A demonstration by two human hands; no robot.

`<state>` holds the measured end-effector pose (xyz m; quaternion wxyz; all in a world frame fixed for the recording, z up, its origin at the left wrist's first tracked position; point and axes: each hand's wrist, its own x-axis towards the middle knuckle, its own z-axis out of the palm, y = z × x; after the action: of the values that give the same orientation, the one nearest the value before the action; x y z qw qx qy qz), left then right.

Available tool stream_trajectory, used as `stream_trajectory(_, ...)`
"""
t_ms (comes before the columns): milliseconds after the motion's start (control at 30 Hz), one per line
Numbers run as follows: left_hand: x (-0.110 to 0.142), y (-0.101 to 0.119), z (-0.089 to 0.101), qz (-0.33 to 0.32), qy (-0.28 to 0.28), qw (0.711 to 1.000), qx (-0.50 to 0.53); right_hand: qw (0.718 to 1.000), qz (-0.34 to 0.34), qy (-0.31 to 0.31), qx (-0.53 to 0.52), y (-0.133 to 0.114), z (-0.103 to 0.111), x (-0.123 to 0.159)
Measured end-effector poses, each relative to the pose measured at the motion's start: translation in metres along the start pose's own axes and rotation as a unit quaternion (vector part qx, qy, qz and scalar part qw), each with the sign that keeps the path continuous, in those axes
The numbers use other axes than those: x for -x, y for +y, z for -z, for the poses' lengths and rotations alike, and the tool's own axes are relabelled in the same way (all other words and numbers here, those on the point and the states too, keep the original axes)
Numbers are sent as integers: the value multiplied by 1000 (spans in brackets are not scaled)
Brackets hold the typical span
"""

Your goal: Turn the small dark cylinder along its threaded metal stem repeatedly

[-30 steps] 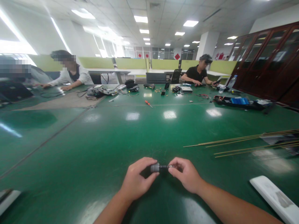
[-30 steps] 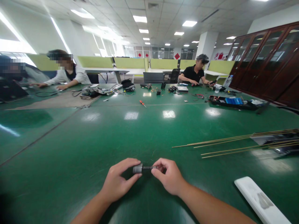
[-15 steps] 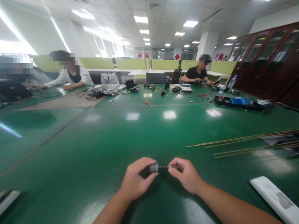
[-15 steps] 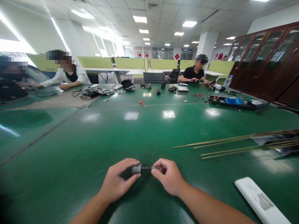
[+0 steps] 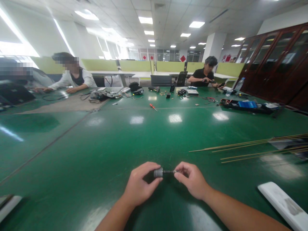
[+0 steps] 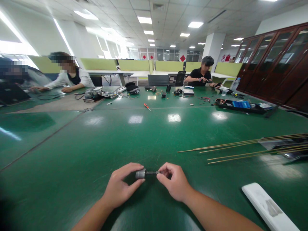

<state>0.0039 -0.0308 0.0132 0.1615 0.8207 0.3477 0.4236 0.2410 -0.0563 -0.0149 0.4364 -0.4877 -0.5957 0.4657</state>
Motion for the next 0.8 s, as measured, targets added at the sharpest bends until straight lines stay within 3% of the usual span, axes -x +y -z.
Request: stream_trajectory(800, 0, -2, 0, 9, 1, 1000, -12, 999, 11, 19, -30, -1, 1, 0)
